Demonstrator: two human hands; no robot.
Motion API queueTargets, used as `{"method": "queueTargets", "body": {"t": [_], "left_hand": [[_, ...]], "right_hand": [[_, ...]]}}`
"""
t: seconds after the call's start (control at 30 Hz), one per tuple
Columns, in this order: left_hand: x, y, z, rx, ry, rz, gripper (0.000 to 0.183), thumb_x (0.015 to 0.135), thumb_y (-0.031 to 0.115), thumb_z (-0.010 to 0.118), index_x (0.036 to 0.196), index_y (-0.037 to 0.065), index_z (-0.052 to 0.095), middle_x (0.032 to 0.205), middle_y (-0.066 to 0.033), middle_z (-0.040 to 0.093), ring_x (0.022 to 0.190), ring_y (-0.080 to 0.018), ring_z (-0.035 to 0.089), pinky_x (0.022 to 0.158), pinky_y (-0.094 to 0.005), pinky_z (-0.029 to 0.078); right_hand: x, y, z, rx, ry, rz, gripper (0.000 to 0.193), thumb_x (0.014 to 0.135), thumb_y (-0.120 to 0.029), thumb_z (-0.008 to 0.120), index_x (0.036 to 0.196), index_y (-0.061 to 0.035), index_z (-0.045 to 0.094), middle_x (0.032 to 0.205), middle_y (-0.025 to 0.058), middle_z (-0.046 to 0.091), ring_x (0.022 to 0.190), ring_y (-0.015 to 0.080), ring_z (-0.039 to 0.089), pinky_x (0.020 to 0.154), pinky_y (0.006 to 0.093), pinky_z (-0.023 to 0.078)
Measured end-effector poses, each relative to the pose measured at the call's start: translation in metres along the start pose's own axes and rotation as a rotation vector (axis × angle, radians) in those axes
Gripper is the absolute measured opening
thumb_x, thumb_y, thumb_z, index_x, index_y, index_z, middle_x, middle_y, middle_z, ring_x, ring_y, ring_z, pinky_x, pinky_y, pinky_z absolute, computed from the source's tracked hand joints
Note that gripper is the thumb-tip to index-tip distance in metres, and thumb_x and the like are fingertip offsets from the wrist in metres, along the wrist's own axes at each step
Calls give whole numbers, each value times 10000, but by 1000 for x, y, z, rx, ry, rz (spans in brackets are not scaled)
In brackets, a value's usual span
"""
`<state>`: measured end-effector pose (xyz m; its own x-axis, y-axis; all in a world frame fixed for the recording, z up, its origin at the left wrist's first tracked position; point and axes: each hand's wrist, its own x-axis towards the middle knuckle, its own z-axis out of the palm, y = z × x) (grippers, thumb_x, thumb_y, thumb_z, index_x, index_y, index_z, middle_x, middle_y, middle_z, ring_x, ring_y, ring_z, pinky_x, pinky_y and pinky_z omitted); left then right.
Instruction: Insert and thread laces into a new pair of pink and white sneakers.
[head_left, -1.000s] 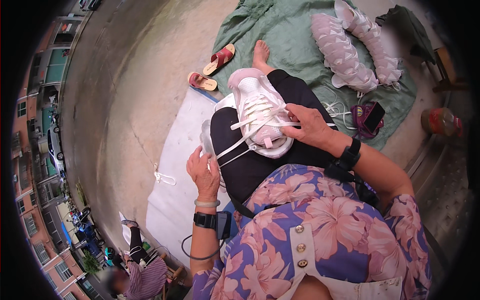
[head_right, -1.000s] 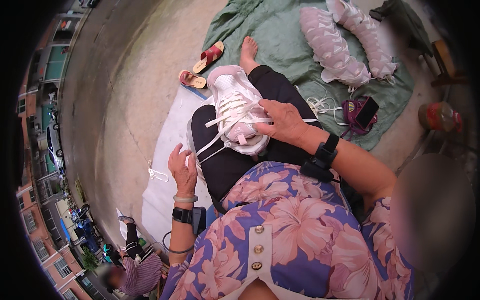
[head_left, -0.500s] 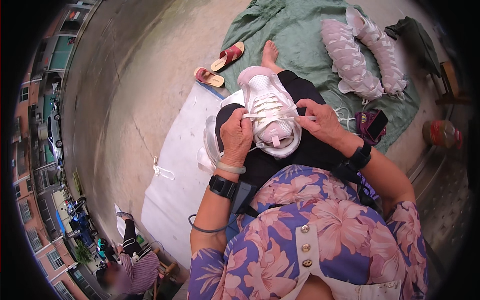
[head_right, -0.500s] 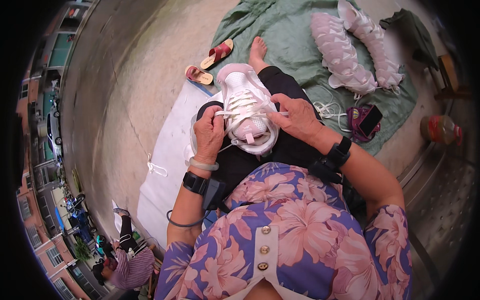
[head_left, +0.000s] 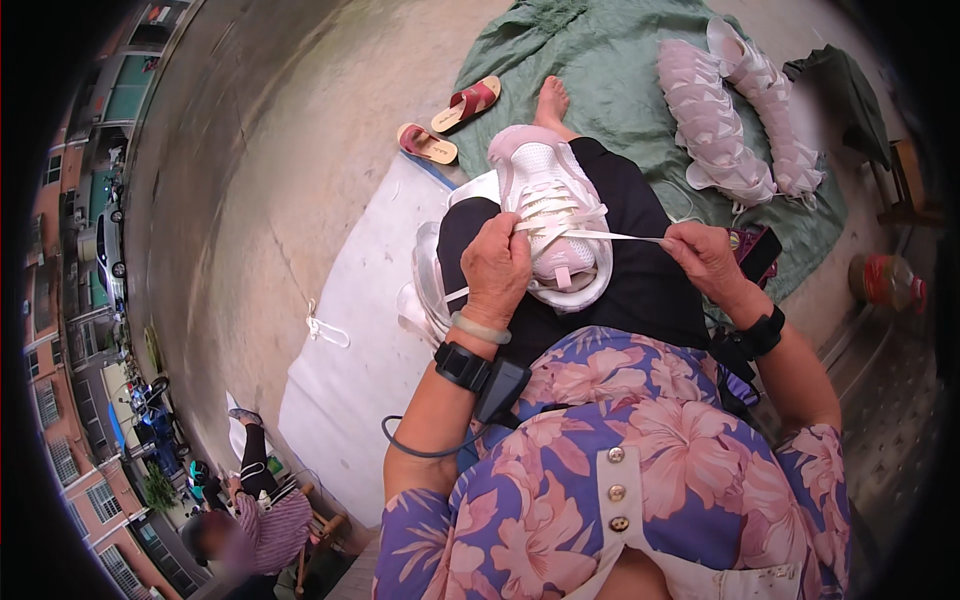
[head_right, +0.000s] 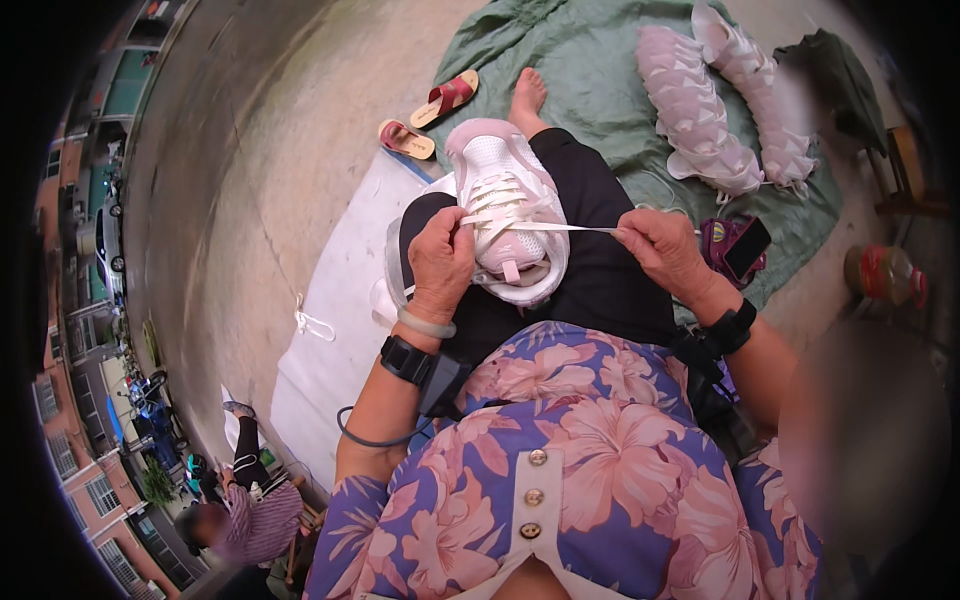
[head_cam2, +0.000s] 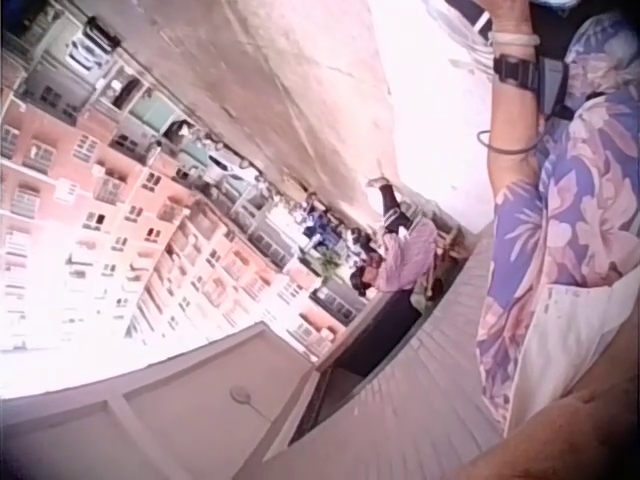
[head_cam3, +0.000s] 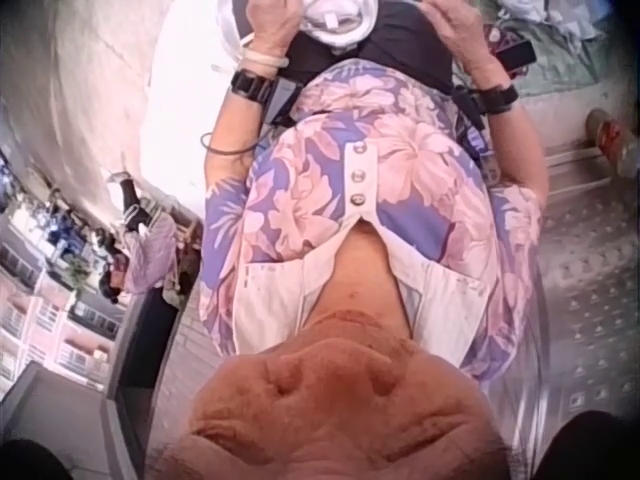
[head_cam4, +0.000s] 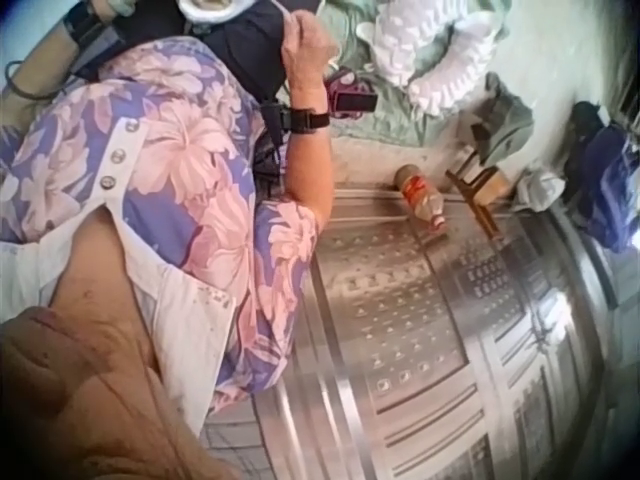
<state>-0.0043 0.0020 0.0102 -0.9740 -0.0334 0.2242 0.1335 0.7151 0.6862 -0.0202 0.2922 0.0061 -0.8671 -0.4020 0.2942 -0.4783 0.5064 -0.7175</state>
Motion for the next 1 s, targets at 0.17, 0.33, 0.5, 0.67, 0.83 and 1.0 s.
{"method": "queueTargets", "body": {"t": [0.17, 0.33, 0.5, 0.67, 0.83, 1.0], "left_hand": [[-13, 10, -11, -4, -96, -219, 228, 818, 185, 606, 956, 16, 542, 642, -102, 561, 571, -277, 573, 549, -378, 450], [-20, 14, -27, 118, -247, -185, 232, 839, 220, 644, 769, 11, 571, 560, -50, 522, 471, -139, 442, 467, -284, 377], [-22, 17, -51, -153, -316, -207, 228, 826, 158, 620, 676, 7, 540, 563, -93, 518, 486, -212, 502, 483, -320, 387], [-26, 20, -75, -191, -375, -147, 147, 823, 77, 609, 707, -3, 566, 562, -62, 491, 496, -144, 467, 484, -287, 374], [-31, 17, -74, -104, -360, -155, 160, 824, 95, 611, 697, 11, 562, 592, -92, 519, 504, -194, 507, 486, -309, 387], [-21, 9, -72, 222, -165, 130, 121, 829, 143, 622, 787, 38, 580, 651, -119, 566, 564, -216, 591, 510, -362, 429]], "right_hand": [[13, -17, 24, 589, -358, 601, 239, 826, -191, 658, 914, -36, 499, 592, 9, 498, 553, 36, 473, 491, 259, 396], [31, -29, 56, 191, -278, 300, 393, 780, -344, 663, 944, -35, 484, 700, 134, 597, 633, 296, 600, 583, 365, 465], [37, -28, 57, 124, -261, 331, 397, 751, -350, 658, 941, -45, 487, 785, 153, 628, 745, 362, 617, 648, 426, 474], [37, -28, 51, 160, -315, 399, 386, 737, -336, 661, 951, -60, 496, 792, 155, 628, 751, 357, 617, 659, 410, 477], [38, -29, 50, 150, -317, 393, 375, 732, -331, 665, 945, -57, 524, 797, 149, 630, 737, 352, 612, 648, 402, 472], [39, -18, 34, -39, -351, 83, 468, 671, -373, 734, 974, -56, 570, 801, 169, 632, 779, 309, 636, 722, 386, 489]]}}
